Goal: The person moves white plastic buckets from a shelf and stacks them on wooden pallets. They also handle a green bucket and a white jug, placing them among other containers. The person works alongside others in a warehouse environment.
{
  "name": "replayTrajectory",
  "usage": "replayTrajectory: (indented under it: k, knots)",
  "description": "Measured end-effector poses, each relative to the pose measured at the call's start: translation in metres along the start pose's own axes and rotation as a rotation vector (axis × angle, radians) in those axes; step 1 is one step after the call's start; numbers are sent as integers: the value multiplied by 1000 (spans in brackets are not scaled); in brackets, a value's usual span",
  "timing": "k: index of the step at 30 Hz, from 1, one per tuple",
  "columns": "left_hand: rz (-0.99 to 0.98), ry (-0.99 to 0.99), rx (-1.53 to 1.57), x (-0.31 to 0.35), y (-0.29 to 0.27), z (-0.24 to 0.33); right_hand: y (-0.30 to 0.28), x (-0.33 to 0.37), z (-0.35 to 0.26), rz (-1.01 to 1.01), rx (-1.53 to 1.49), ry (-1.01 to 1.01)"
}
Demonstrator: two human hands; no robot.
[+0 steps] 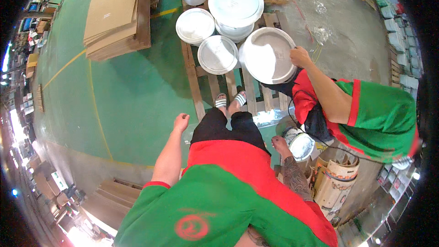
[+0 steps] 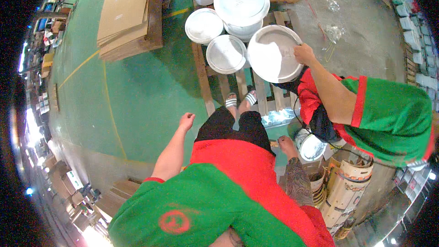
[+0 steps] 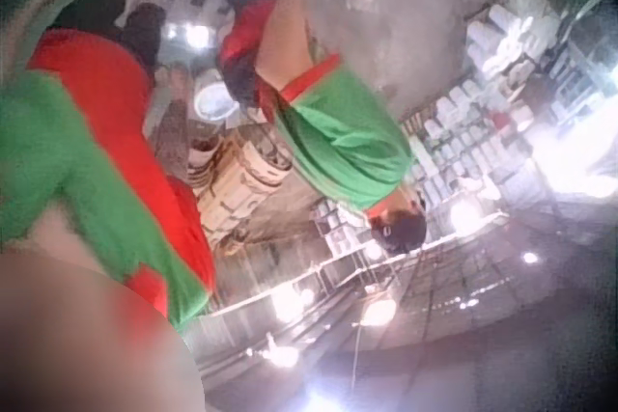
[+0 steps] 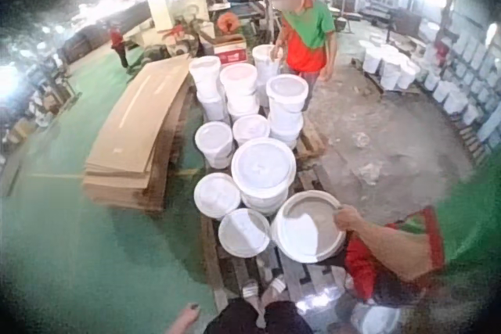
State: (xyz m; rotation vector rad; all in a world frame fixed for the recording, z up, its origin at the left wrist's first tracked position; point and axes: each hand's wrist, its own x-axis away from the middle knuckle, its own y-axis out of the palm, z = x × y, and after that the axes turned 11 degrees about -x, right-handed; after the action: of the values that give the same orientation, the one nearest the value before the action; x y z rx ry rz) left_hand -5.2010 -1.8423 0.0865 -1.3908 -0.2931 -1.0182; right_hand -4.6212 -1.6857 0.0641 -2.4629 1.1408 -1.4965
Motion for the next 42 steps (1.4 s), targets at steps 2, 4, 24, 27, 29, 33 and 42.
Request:
replayTrajectory:
  k: [2,4,24,27,29,33,42]
  knots:
    - [20,-12,-48,3,-13,5,2,-23,-12,-26,180,41]
    - [15,10,-72,2,-28,14,-14,-44,-33,-34,207,-156]
    - [-11,125,-198,-270,-125,67,215,-512,-183,228,-1211,490]
    - [4,5,-161,-322,-130,23,250,-584,-193,192,-1729,431]
    - [1,16,-172,-345,-134,-3,263,-597,-193,130,-1864,494]
    - [-44,-10,-323,-351,-147,-44,264,-555,-201,291,-1736,431]
    - [-166,-40,43,-307,-179,-51,216,-459,-343,395,-1904,87]
